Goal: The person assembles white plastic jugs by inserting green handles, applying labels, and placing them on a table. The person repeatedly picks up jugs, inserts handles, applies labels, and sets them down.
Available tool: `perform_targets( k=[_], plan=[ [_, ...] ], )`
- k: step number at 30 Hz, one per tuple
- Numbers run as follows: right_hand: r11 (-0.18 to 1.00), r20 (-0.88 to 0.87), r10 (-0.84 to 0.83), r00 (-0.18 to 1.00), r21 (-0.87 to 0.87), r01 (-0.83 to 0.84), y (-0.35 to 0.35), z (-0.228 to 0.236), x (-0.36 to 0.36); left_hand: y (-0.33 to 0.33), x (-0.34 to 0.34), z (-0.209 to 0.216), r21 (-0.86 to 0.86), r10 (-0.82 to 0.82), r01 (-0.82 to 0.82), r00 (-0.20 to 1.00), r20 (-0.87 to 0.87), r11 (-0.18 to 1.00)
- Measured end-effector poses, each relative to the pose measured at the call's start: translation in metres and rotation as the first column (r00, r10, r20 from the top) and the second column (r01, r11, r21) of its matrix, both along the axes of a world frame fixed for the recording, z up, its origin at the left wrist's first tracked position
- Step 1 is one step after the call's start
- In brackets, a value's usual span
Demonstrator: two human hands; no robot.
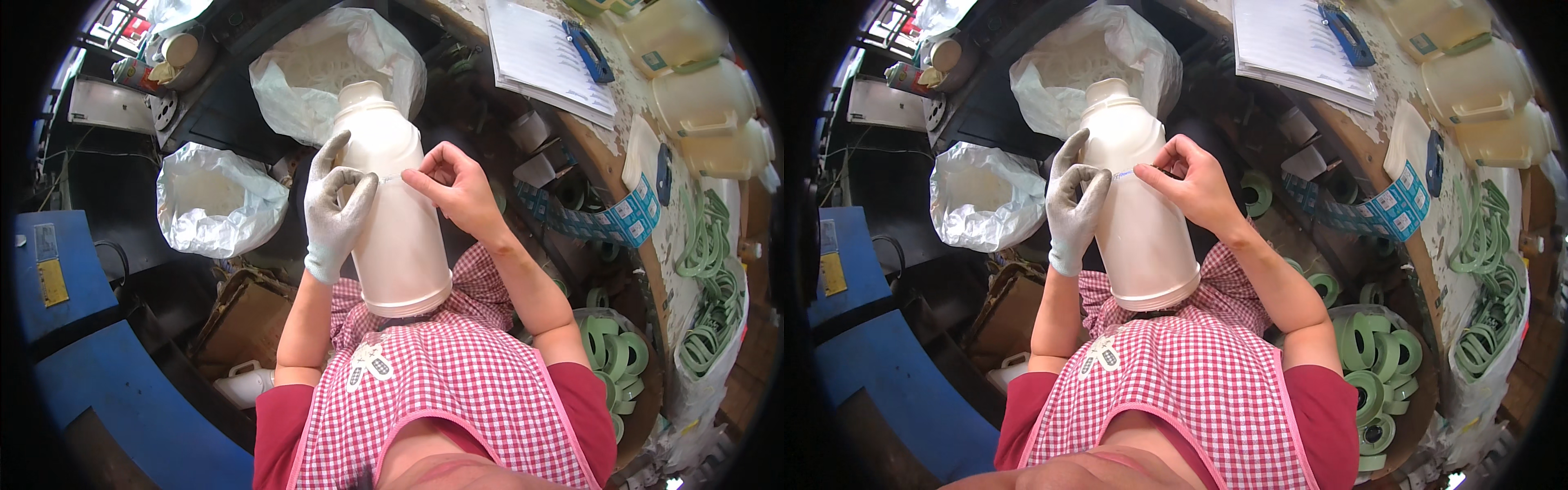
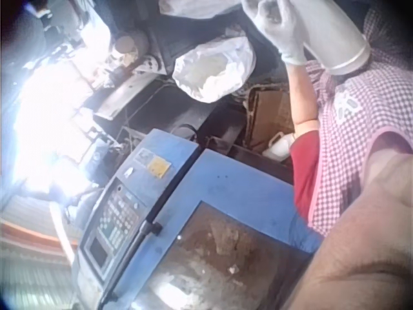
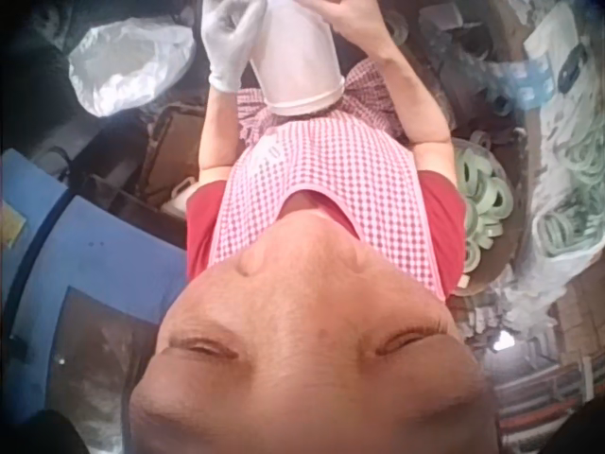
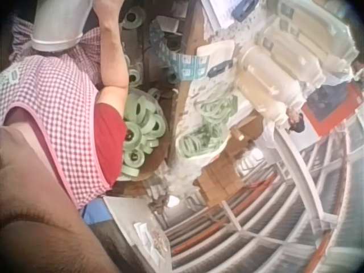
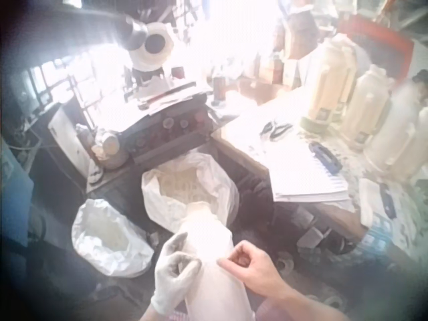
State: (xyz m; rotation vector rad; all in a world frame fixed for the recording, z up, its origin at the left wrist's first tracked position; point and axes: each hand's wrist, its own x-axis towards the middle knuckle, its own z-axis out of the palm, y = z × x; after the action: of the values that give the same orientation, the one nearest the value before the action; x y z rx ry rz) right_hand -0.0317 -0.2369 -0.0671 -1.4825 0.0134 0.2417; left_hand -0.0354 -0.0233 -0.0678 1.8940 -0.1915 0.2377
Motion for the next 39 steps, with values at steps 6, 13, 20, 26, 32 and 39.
perform_targets(
  k=[6, 13, 20, 26, 32, 39],
  plan=[
    [0.995, 0.087, 0.002, 0.996, -0.104, 0.007, 0.006, -0.019, 0.004, 0.008, 0.004, 0.002, 0.122, -0.022, 0.018, 0.999, 0.030, 0.992],
    [0.926, 0.214, 0.011, 0.977, -0.372, 0.071, 0.010, -0.012, 0.001, 0.005, 0.002, 0.000, 0.192, -0.007, -0.014, 0.994, 0.108, 0.981],
    [0.761, 0.279, 0.030, 0.960, -0.628, 0.159, 0.012, 0.010, 0.008, 0.013, 0.015, -0.009, 0.283, -0.036, -0.024, 0.978, 0.207, 0.959],
    [0.548, 0.617, -0.070, 0.784, -0.633, 0.547, -0.072, 0.043, 0.052, 0.062, 0.043, -0.020, -0.025, -0.002, 0.003, 0.998, 0.068, 1.000],
    [-0.011, 0.729, 0.361, 0.581, -0.620, 0.785, -0.228, 0.033, 0.140, 0.011, 0.177, -0.052, -0.521, -0.475, 0.098, 0.578, -0.663, 0.848],
    [0.802, -0.271, 0.256, 0.928, -0.476, -0.360, -0.132, 0.051, -0.048, 0.074, 0.090, 0.080, -0.518, -0.338, 0.328, 0.938, 0.078, 0.790]
  ],
)
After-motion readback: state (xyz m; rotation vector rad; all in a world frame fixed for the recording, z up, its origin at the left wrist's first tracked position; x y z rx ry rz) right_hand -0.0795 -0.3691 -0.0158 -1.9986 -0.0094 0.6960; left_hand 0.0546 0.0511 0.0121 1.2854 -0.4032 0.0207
